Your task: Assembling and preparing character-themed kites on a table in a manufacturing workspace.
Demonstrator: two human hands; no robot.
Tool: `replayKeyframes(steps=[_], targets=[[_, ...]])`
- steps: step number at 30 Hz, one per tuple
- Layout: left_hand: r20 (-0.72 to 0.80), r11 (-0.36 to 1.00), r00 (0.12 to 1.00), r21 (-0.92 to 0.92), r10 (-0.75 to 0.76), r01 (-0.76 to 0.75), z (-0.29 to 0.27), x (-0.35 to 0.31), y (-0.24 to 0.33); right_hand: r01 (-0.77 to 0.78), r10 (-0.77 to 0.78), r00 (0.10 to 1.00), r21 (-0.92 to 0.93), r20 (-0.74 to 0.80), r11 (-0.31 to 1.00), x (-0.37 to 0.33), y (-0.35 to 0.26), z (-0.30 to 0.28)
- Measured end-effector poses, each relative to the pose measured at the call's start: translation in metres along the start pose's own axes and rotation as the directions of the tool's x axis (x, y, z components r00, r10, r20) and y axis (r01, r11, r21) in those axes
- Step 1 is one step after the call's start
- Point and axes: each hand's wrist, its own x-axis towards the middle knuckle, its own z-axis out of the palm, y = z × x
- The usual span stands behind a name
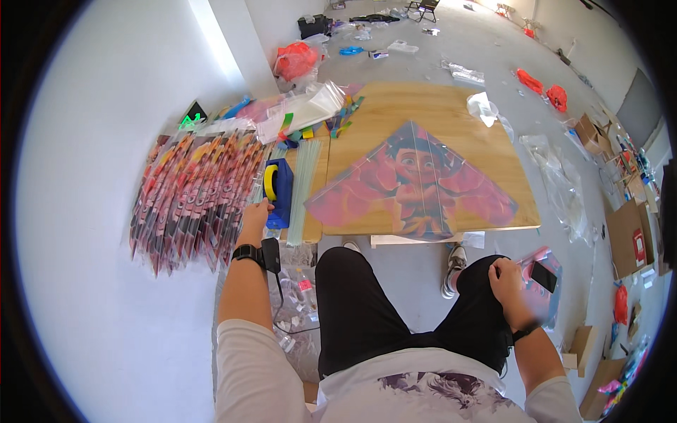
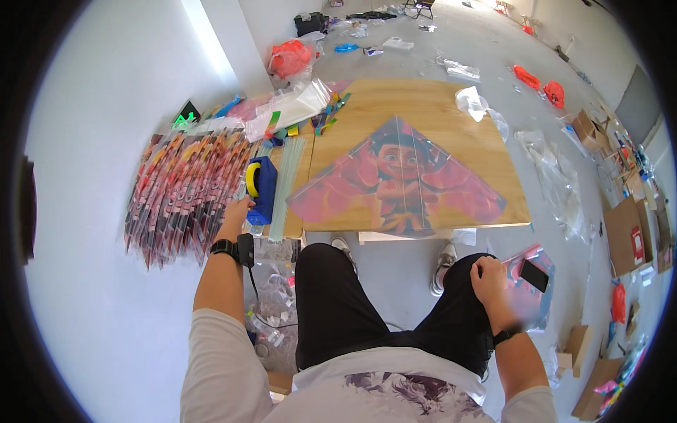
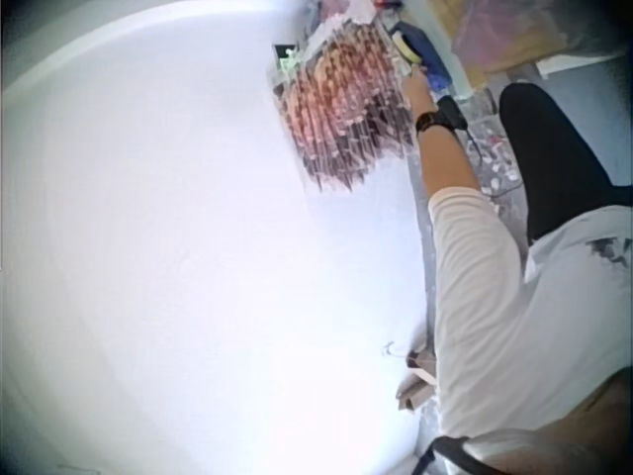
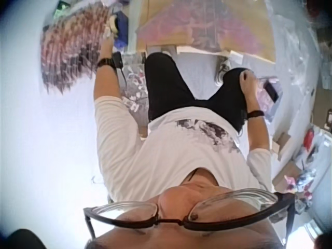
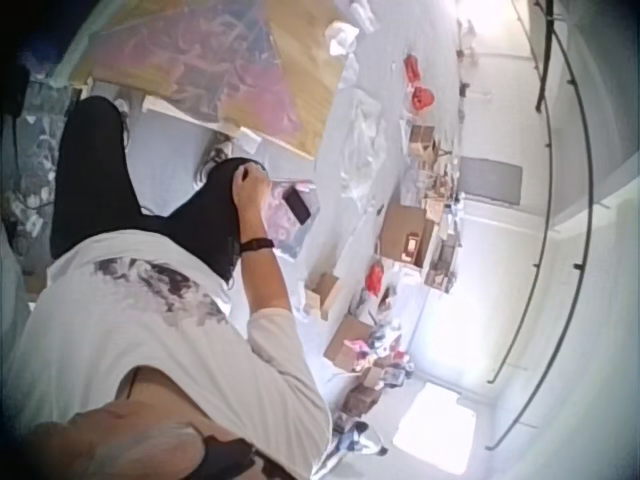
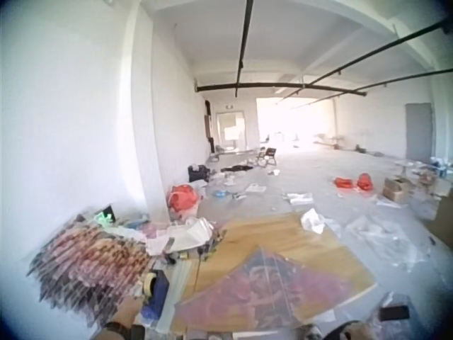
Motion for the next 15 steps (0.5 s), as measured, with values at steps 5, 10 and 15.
replayKeyframes(steps=[5, 10, 15], targets=[[0.024, 0.956, 0.986, -0.242, -0.164, 0.165, -0.016, 0.003, 0.009, -0.006, 0.006, 1.000, -0.009, 0.012, 1.000, 0.002, -0.005, 0.004], [-0.051, 0.995, 0.999, -0.100, -0.013, 0.008, -0.043, 0.002, 0.023, 0.051, -0.051, 0.998, 0.001, -0.022, 0.999, 0.006, -0.010, 0.010], [0.230, 0.991, 0.969, -0.075, -0.090, 0.110, -0.044, -0.047, 0.058, 0.052, -0.054, 0.995, -0.032, -0.087, 0.998, 0.005, -0.003, 0.004]])
